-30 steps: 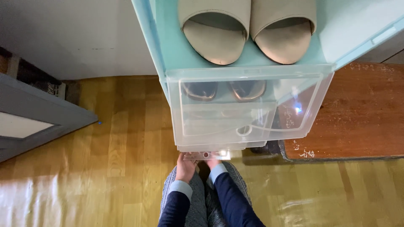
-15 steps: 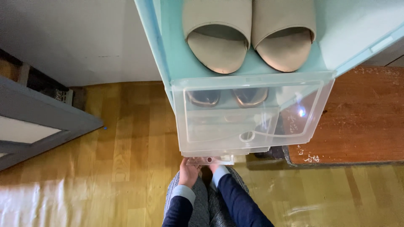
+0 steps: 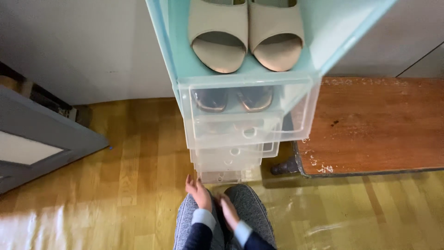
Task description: Opening and closing drawers of a stacked plastic shoe organizer to check or arrange shoes.
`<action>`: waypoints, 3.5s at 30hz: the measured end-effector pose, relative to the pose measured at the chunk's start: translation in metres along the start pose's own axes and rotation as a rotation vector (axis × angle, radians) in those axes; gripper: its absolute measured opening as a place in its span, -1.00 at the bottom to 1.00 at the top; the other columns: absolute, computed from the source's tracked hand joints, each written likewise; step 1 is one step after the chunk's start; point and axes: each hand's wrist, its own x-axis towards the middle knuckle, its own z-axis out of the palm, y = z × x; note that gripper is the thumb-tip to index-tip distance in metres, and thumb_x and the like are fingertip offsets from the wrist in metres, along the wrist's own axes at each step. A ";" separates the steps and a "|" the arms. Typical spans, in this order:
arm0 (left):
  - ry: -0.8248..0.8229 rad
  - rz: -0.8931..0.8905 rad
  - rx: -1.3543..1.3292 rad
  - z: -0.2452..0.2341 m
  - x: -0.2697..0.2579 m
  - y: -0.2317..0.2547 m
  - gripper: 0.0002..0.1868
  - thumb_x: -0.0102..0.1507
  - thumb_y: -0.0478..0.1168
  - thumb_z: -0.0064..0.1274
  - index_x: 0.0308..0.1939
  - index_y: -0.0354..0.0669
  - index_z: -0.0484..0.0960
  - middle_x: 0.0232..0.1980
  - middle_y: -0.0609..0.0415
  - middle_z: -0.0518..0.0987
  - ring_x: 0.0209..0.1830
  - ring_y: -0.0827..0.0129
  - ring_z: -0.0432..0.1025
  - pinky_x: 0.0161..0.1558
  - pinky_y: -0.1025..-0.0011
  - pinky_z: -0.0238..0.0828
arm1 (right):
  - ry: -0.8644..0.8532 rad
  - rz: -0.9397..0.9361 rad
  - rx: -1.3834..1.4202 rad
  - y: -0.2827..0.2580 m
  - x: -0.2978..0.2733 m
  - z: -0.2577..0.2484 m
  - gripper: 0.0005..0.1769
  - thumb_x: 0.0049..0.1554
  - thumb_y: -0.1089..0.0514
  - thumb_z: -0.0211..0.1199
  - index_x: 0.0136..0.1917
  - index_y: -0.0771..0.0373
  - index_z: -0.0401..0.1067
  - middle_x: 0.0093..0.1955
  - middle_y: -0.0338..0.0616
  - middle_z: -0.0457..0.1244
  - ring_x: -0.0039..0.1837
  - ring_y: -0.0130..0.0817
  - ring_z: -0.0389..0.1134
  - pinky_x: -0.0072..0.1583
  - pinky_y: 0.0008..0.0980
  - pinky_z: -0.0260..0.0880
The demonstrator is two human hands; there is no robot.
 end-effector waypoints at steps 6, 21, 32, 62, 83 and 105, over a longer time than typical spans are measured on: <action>0.083 0.315 -0.090 -0.012 -0.052 0.193 -0.42 0.43 -0.09 -0.30 0.50 -0.24 0.13 0.55 -0.17 0.10 0.55 0.11 0.04 0.49 0.13 -0.03 | -0.068 -1.500 -0.893 -0.193 -0.188 0.087 -0.85 0.16 0.34 0.05 -0.08 0.21 0.43 0.11 -0.12 0.37 0.24 -0.22 0.38 0.30 -0.21 0.41; -0.731 0.629 0.030 0.039 -0.072 0.363 -0.32 0.50 -0.07 -0.32 0.60 -0.32 -0.13 0.64 -0.19 0.05 0.64 0.10 -0.02 0.55 0.22 -0.12 | 0.501 -1.968 -1.536 -0.414 -0.249 0.252 -0.15 0.38 -0.14 0.08 0.70 0.34 -0.13 0.76 0.04 -0.22 0.79 -0.12 -0.20 0.67 0.35 -0.50; -0.505 0.459 1.333 -0.078 -0.068 0.083 -0.14 0.28 0.27 -0.01 0.56 0.12 0.05 0.56 -0.12 0.13 0.57 -0.10 0.05 0.41 -0.18 0.06 | -0.145 -2.002 -1.807 -0.368 -0.249 0.235 -0.25 0.36 -0.04 0.06 0.70 0.18 -0.07 0.75 -0.06 -0.13 0.77 -0.14 -0.16 0.69 0.25 -0.44; -0.367 0.251 1.679 -0.073 -0.087 0.073 -0.07 0.16 0.46 -0.01 0.55 0.41 0.09 0.58 -0.16 0.07 0.51 -0.17 0.06 0.28 -0.29 0.12 | 0.578 -1.868 -1.726 -0.401 -0.243 0.276 -0.21 0.35 -0.25 -0.10 0.68 0.12 -0.15 0.75 -0.10 -0.21 0.77 -0.20 -0.24 0.60 0.39 -0.67; -0.314 0.347 1.619 -0.076 -0.091 0.071 -0.14 0.15 0.38 0.02 0.49 0.35 0.23 0.51 -0.14 0.21 0.46 -0.10 0.17 0.29 -0.09 0.20 | 0.564 -1.664 -1.479 -0.320 -0.164 0.192 -0.24 0.31 -0.14 -0.02 0.64 0.25 -0.01 0.66 0.18 -0.07 0.67 0.11 -0.11 0.60 0.26 -0.48; -0.323 0.400 1.587 -0.084 -0.087 0.066 -0.13 0.16 0.39 0.01 0.48 0.21 0.26 0.50 -0.19 0.20 0.42 -0.16 0.17 0.29 -0.05 0.20 | 0.647 -1.647 -1.589 -0.310 -0.177 0.223 -0.45 0.35 -0.23 -0.04 0.55 -0.15 0.23 0.53 0.02 0.06 0.63 0.08 -0.04 0.59 0.35 -0.26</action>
